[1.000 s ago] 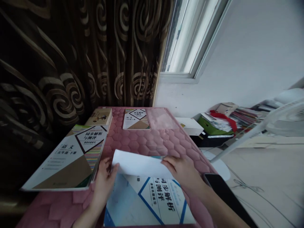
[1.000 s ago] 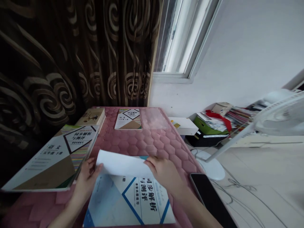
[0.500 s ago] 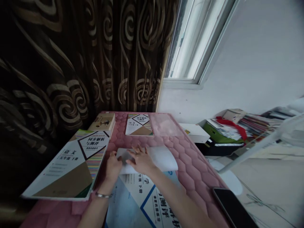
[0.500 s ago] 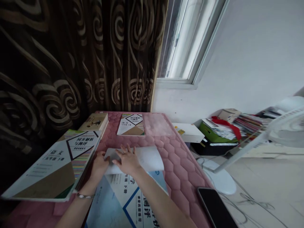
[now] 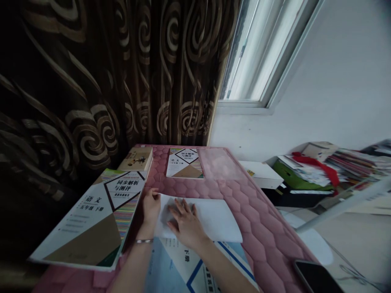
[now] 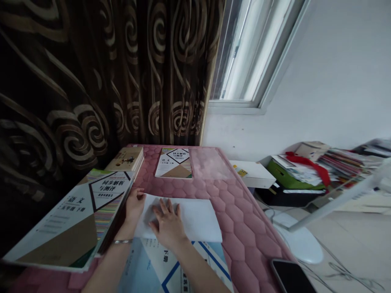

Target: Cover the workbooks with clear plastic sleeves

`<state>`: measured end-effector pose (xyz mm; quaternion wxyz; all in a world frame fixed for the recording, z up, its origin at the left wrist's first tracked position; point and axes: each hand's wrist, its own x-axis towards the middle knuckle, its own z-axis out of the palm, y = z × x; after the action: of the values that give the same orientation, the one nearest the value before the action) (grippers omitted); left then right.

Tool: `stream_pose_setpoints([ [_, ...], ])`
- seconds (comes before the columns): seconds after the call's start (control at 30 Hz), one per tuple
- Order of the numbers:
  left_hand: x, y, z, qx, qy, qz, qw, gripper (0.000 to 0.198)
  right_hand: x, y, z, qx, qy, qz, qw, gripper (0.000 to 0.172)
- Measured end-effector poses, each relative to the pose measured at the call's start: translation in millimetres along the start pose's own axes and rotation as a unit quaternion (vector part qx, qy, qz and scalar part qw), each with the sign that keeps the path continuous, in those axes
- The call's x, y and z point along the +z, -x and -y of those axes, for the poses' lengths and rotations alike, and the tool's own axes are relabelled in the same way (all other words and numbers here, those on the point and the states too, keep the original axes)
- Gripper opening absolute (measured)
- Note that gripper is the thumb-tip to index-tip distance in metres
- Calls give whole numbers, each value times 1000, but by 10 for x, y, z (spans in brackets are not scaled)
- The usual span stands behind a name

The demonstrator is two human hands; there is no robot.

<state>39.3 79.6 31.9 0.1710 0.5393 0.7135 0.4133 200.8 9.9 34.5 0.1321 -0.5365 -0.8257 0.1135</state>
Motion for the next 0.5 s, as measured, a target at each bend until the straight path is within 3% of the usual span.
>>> stream_pose_setpoints([
  [0.27,38,-58,109,-46,-55,21,997,27,46,7,-15,37,4,2,999,51],
  [0.5,-2,-135,83,-103,2,82,991,45,-8,23,12,36,9,-12,999,53],
])
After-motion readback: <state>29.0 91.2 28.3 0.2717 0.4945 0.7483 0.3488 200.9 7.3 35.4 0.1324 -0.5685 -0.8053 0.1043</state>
